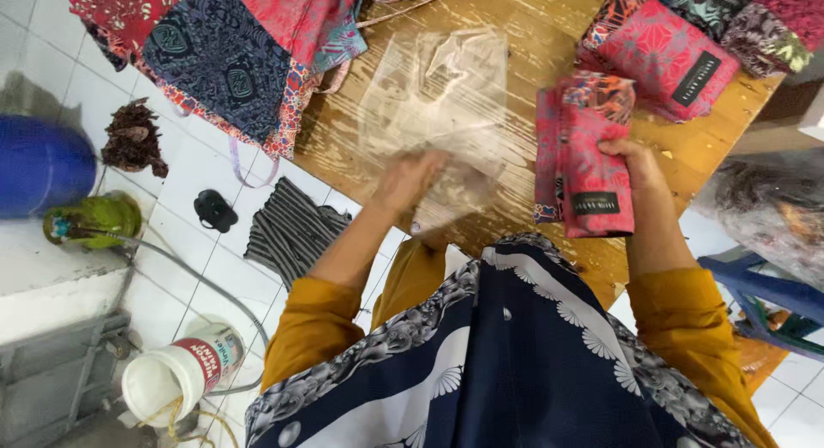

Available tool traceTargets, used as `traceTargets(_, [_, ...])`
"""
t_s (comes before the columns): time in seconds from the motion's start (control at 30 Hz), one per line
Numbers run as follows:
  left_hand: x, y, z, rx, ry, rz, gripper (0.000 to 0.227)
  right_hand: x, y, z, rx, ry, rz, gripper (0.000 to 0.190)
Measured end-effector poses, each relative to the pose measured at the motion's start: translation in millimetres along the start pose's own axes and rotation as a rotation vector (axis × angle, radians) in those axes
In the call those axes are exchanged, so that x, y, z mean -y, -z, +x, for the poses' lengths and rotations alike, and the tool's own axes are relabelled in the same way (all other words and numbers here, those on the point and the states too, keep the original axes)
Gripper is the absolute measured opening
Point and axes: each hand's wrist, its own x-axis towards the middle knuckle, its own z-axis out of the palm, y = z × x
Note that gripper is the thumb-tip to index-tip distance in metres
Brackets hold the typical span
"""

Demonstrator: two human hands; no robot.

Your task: The person folds a patterned fabric item on a wooden table, smoothing and aligning the edges, then places it into a clear plastic bag. The person repeats this process with several similar fabric items.

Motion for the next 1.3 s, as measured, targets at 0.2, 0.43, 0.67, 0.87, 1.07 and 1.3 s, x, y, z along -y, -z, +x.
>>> traceTargets(0.2, [-12.0, 20.7, 73.0, 0.010, 0.090, -0.075, 0.025, 7.3, 53.5, -13.6, 0.181, 0.345, 0.038, 0.051])
traceTargets(0.43, [-56.1, 13.1, 103.4, 0.080, 0.149, -0.642, 0.027, 17.4, 45.2, -41.2, 0.109, 0.335, 0.025, 0.053])
traceTargets(0.67, [-89.2, 0.8, 110.4, 0.083, -0.086, -0.167, 0.020, 18.9, 77.8, -80.1, 0.052, 0.473, -0.065, 0.047])
traceTargets(0.87, [-94.4, -36.5, 119.7, 0.021, -0.253, -0.580, 0.029, 14.3, 2.1, -83.1, 0.466, 0.593, -0.444, 0.090])
traceTargets(1.07, [-76.7, -58.5, 119.5, 0.260, 0.487, -1.354, 0.026, -18.3, -67.5, -54.1, 0.719, 0.323, -0.155, 0.096])
traceTargets(1.3, [-73.5, -30.5, 107.4, 0.316, 0.320, -0.558, 0.034, -32.4, -34.0, -27.8, 0.515, 0.355, -0.413, 0.091])
